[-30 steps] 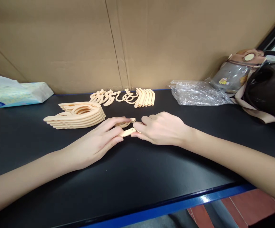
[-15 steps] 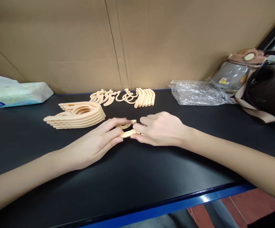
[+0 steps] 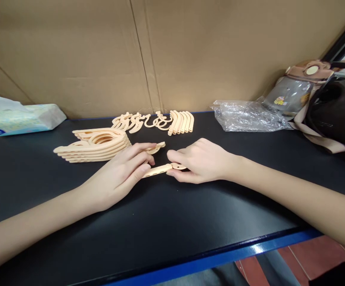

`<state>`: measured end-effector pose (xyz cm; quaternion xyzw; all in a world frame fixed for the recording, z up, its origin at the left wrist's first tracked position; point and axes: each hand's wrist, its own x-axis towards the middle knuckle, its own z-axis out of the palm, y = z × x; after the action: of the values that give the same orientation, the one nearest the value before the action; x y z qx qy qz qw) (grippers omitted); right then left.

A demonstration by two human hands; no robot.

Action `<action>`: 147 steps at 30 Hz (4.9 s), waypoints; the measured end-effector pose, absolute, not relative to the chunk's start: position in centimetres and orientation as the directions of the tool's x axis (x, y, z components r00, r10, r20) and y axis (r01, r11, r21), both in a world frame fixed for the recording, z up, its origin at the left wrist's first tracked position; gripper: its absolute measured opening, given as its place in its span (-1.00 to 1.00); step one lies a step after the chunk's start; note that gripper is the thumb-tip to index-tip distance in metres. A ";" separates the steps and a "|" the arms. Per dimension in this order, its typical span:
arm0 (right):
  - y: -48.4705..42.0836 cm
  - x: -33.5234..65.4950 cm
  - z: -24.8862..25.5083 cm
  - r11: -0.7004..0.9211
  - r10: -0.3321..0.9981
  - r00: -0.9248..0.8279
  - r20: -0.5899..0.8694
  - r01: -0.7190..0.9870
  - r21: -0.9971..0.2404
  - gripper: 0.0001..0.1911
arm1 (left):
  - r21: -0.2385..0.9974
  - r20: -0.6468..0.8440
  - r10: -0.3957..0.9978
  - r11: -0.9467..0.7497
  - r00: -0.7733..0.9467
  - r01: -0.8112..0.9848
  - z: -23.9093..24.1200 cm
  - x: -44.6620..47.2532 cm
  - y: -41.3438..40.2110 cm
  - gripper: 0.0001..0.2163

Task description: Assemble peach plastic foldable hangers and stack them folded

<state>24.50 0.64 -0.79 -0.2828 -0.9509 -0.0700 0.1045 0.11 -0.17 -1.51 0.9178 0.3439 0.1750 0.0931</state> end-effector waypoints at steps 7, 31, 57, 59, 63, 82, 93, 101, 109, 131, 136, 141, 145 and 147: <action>-0.7 23.7 -0.5 0.902 0.429 -0.870 0.243 0.429 -0.056 -0.93 | 0.547 0.238 0.788 -0.592 0.568 0.592 -1.8 -0.1 0.2 -0.84; -1.3 23.0 -0.2 0.894 0.443 -0.868 0.226 0.410 -0.179 -0.76 | 0.609 0.358 0.779 -0.613 0.516 0.503 -2.0 0.2 -0.2 -0.81; -1.9 22.3 -0.6 0.920 0.386 -0.894 0.227 0.355 -0.165 -0.77 | 0.656 0.280 0.762 -0.596 0.583 0.463 -1.7 0.4 -0.3 -0.81; -2.0 22.4 -0.8 0.919 0.393 -0.887 0.243 0.373 -0.124 -0.77 | 0.655 0.273 0.760 -0.596 0.589 0.466 -1.6 0.4 -0.2 -0.84; -1.9 22.6 -0.8 0.908 0.415 -0.869 0.270 0.414 -0.064 -0.79 | 0.628 0.260 0.749 -0.610 0.609 0.482 -1.5 0.3 -0.1 -0.86; 1.2 24.1 -0.8 0.736 0.588 -0.718 0.372 0.666 0.122 -0.78 | 0.595 0.312 0.754 -0.629 0.578 0.500 -1.8 -0.2 0.4 -0.62; 0.2 23.5 -0.6 0.697 0.672 -0.643 0.367 0.717 -0.020 -0.78 | 0.465 0.336 0.701 -0.705 0.630 0.536 -1.8 0.2 0.2 -0.76; 0.4 23.7 -0.7 0.818 0.568 -0.793 0.221 0.513 -0.261 -0.61 | 0.452 0.254 0.698 -0.697 0.669 0.556 -1.9 0.0 0.0 -0.45; 0.9 24.0 -0.4 0.689 0.724 -0.606 0.330 0.602 -0.403 -0.72 | 0.450 0.175 0.735 -0.651 0.655 0.611 -1.9 0.0 -0.2 -0.31; 1.9 24.6 0.2 0.321 0.814 -0.579 0.049 0.378 -0.869 -0.66 | 0.063 0.498 0.528 -0.813 0.688 0.578 -1.1 -0.2 -0.3 -0.43; 1.1 23.9 0.4 0.317 0.808 -0.587 0.044 0.371 -0.873 -0.60 | -0.021 0.496 0.479 -0.827 0.724 0.562 -1.0 0.1 -0.9 -0.44; 1.3 24.2 0.1 0.261 0.833 -0.548 0.077 0.267 -0.928 -0.42 | -0.033 0.479 0.519 -0.796 0.708 0.605 0.8 0.3 -1.2 -0.46; 2.2 24.4 -0.5 0.195 0.867 -0.496 0.056 0.233 -0.953 -0.39 | 0.013 0.478 0.575 -0.761 0.664 0.649 4.2 -1.5 0.0 -0.43; 2.5 24.3 -0.8 0.180 0.872 -0.487 0.044 0.237 -0.955 -0.44 | 0.076 0.467 0.644 -0.712 0.605 0.698 5.5 -3.5 1.0 -0.41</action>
<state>24.33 2.55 -0.84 -0.3959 -0.7003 0.5032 0.3156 -3.50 1.02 5.51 0.8941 0.3754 0.2375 -0.0570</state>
